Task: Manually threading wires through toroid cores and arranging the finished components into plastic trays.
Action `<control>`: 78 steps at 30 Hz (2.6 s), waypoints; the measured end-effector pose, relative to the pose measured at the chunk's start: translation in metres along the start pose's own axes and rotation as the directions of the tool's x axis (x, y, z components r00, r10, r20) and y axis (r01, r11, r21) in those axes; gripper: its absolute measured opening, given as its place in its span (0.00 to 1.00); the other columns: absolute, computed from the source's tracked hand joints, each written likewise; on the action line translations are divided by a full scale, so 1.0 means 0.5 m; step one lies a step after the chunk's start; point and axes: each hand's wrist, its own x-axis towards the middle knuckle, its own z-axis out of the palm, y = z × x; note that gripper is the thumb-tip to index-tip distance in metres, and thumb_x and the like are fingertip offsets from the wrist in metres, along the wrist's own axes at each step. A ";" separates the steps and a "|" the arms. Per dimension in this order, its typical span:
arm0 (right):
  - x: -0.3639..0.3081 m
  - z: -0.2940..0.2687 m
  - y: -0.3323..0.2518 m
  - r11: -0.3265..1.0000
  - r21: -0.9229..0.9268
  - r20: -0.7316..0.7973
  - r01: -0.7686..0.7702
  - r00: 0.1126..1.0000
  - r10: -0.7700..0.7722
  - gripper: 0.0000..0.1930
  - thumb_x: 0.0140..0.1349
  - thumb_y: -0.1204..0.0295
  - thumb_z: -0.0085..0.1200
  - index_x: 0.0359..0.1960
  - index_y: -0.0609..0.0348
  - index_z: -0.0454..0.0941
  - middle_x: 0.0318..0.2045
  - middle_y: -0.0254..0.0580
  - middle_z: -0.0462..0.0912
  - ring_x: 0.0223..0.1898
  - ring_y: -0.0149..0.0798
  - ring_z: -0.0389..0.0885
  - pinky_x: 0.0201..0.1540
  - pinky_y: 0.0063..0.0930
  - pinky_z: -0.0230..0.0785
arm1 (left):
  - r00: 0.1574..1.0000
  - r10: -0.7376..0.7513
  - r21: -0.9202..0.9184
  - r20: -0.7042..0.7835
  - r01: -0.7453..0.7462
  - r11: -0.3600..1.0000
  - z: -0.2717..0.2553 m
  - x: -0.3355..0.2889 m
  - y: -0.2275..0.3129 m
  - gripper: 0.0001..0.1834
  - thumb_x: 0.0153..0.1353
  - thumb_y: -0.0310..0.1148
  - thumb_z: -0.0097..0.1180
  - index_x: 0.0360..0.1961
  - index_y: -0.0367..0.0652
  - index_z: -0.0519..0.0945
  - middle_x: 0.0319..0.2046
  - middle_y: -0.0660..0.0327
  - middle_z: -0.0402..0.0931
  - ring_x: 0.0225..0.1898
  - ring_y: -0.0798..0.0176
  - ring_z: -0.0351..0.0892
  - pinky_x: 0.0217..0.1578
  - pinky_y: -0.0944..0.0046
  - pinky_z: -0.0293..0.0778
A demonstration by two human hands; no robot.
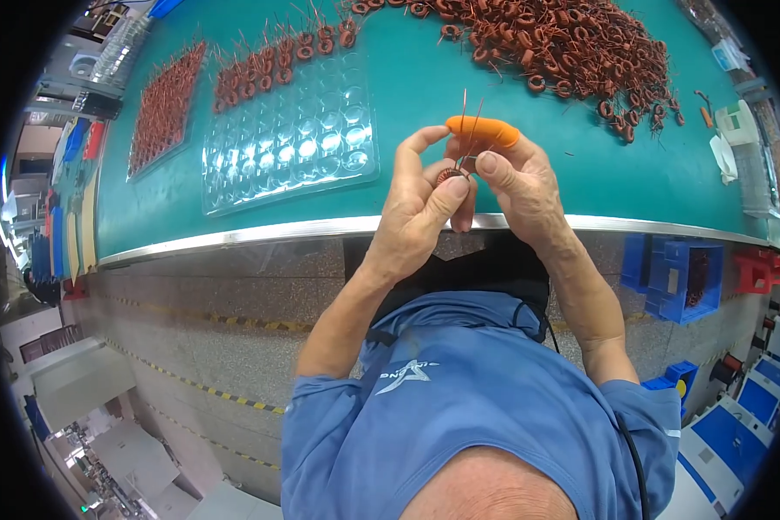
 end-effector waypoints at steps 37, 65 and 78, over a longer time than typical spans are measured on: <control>-0.017 0.022 0.027 0.901 -0.394 -0.342 0.184 0.880 -0.329 0.15 0.64 0.70 0.59 0.48 0.66 0.76 0.30 0.36 0.79 0.29 0.25 0.76 0.35 0.16 0.69 | 0.984 -0.112 -0.210 -0.142 0.080 0.974 -0.033 -0.010 -0.031 0.11 0.70 0.33 0.46 0.46 0.37 0.70 0.24 0.63 0.69 0.22 0.72 0.68 0.24 0.71 0.66; 0.434 0.145 0.045 0.495 -0.803 0.299 0.333 0.942 -0.150 0.11 0.63 0.66 0.53 0.39 0.61 0.81 0.23 0.36 0.82 0.25 0.25 0.79 0.29 0.22 0.69 | 0.934 0.286 0.562 -0.216 -0.121 0.819 -0.101 -0.003 -0.066 0.18 0.63 0.25 0.51 0.54 0.35 0.66 0.29 0.55 0.76 0.26 0.62 0.76 0.29 0.64 0.73; 0.500 0.071 -0.055 0.073 -0.894 0.409 0.442 0.872 -0.268 0.15 0.63 0.66 0.55 0.48 0.61 0.78 0.35 0.44 0.85 0.33 0.32 0.83 0.35 0.27 0.74 | 0.935 0.265 0.500 -0.236 -0.117 0.858 -0.110 -0.006 -0.062 0.12 0.65 0.25 0.51 0.48 0.35 0.72 0.27 0.60 0.76 0.23 0.70 0.74 0.24 0.70 0.72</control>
